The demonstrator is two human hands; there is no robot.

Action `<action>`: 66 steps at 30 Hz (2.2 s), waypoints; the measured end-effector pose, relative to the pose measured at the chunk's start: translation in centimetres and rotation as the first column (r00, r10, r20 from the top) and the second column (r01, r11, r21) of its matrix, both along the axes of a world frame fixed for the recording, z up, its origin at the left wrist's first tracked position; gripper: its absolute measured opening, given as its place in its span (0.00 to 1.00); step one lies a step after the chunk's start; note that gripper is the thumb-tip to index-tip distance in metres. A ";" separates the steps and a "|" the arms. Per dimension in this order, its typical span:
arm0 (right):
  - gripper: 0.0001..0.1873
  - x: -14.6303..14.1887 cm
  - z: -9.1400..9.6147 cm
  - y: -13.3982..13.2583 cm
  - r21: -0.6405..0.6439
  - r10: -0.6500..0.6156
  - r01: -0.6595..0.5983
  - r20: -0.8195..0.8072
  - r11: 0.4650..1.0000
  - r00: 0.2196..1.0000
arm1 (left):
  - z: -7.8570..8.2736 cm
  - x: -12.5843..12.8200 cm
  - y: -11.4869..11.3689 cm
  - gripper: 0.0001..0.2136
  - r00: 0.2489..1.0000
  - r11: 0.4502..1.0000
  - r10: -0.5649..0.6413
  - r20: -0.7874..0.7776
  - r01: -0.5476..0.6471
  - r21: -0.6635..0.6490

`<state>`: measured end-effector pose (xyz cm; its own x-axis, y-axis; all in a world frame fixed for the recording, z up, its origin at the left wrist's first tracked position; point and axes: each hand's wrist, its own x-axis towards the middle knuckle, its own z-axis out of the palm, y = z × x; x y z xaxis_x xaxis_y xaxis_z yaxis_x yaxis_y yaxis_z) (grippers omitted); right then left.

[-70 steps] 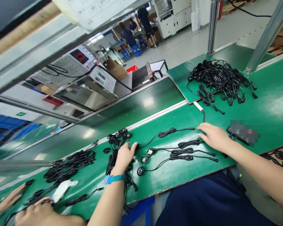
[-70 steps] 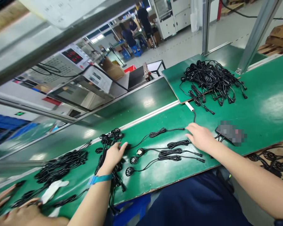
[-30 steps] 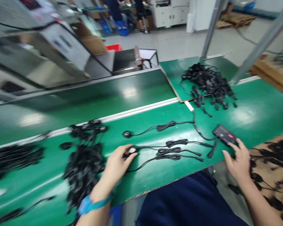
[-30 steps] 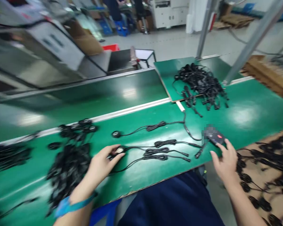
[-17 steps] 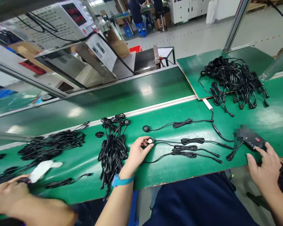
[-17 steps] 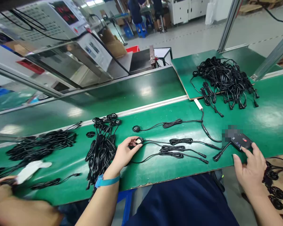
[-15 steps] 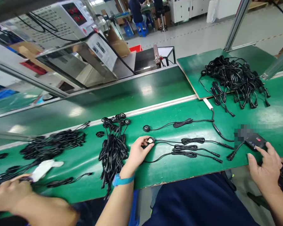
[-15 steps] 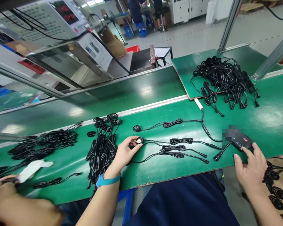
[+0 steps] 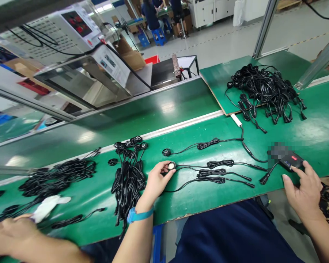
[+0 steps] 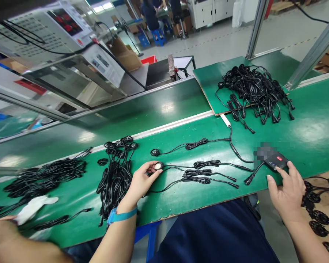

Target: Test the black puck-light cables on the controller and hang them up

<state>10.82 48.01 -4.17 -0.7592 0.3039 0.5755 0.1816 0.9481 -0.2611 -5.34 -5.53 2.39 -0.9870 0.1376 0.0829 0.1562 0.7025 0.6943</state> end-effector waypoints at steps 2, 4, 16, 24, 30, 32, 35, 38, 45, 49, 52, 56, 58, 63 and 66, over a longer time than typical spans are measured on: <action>0.24 0.0 0.0 -0.1 -0.003 0.002 -0.002 0.001 1.000 1.000 | 0.2 0.1 0.2 0.18 0.998 0.999 0.006 -0.056 -0.008 -0.042; 0.23 0.0 -0.1 -0.2 0.000 -0.006 0.006 0.000 1.000 1.000 | 0.3 0.2 0.5 0.17 0.991 0.997 0.016 -0.131 -0.026 -0.077; 0.22 0.1 0.0 -0.9 -0.025 0.005 -0.005 -0.026 1.000 1.000 | -0.1 0.4 1.0 0.08 0.933 0.982 -0.073 -0.353 0.005 -0.190; 0.24 0.2 -1.2 -0.1 -0.004 0.002 -0.002 -0.038 1.000 0.999 | 0.0 1.3 0.7 0.08 0.938 0.984 -0.030 -0.345 -0.033 -0.175; 0.23 0.0 -1.0 -0.4 -0.013 -0.023 0.022 -0.038 1.000 0.999 | 0.2 0.9 0.9 0.08 0.956 0.984 0.081 -0.284 -0.122 -0.133; 0.23 0.0 -1.0 -0.6 -0.030 -0.036 0.035 -0.025 0.999 0.999 | 0.7 0.6 1.0 0.08 0.957 0.984 0.117 -0.265 -0.149 -0.102; 0.23 0.0 -1.1 -0.6 -0.042 -0.032 0.030 -0.033 0.999 0.999 | 1.5 -0.6 1.3 0.10 0.948 0.980 0.152 -0.279 -0.180 -0.080; 0.23 0.0 -1.1 -0.6 -0.036 -0.022 0.020 -0.049 0.999 0.999 | 2.2 -3.1 1.4 0.11 0.931 0.969 0.195 -0.309 -0.232 -0.087; 0.22 0.1 -1.2 -0.6 -0.045 -0.030 0.029 -0.017 0.999 0.999 | 1.2 -7.2 0.3 0.11 0.958 0.949 0.249 -0.142 -0.270 -0.163; 0.23 0.1 -1.2 -0.6 -0.072 -0.034 0.034 0.014 0.997 0.999 | 0.0 -6.8 -0.7 0.15 0.945 0.943 0.321 -0.065 -0.325 -0.072; 0.23 0.0 -1.2 -0.7 -0.076 -0.028 0.026 -0.019 0.997 0.999 | -0.4 -6.7 -1.0 0.16 0.948 0.948 0.316 0.028 -0.317 0.015; 0.22 -0.1 -1.0 -0.8 -0.053 -0.024 0.022 -0.038 0.998 0.999 | -0.5 -7.0 -1.1 0.19 0.954 0.951 0.282 0.106 -0.292 0.100; 0.22 -0.1 -0.9 -0.9 -0.046 -0.021 0.020 -0.031 0.999 0.999 | -0.5 -7.0 -1.1 0.20 0.954 0.950 0.275 0.117 -0.288 0.119; 0.22 -0.1 -0.4 -1.0 -0.056 -0.011 0.008 -0.043 0.998 0.999 | -0.6 -7.0 -1.1 0.20 0.953 0.949 0.294 0.081 -0.301 0.096; 0.24 -0.2 0.9 -1.1 -0.135 -0.024 0.008 -0.120 0.991 0.992 | -0.5 -7.3 -1.3 0.20 0.953 0.953 0.294 0.070 -0.298 0.050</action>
<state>10.65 46.89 -3.23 -0.6804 0.3963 0.6164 0.1557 0.9001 -0.4069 -12.61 -6.84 1.86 -0.9861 -0.1649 0.0199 -0.0967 0.6677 0.7381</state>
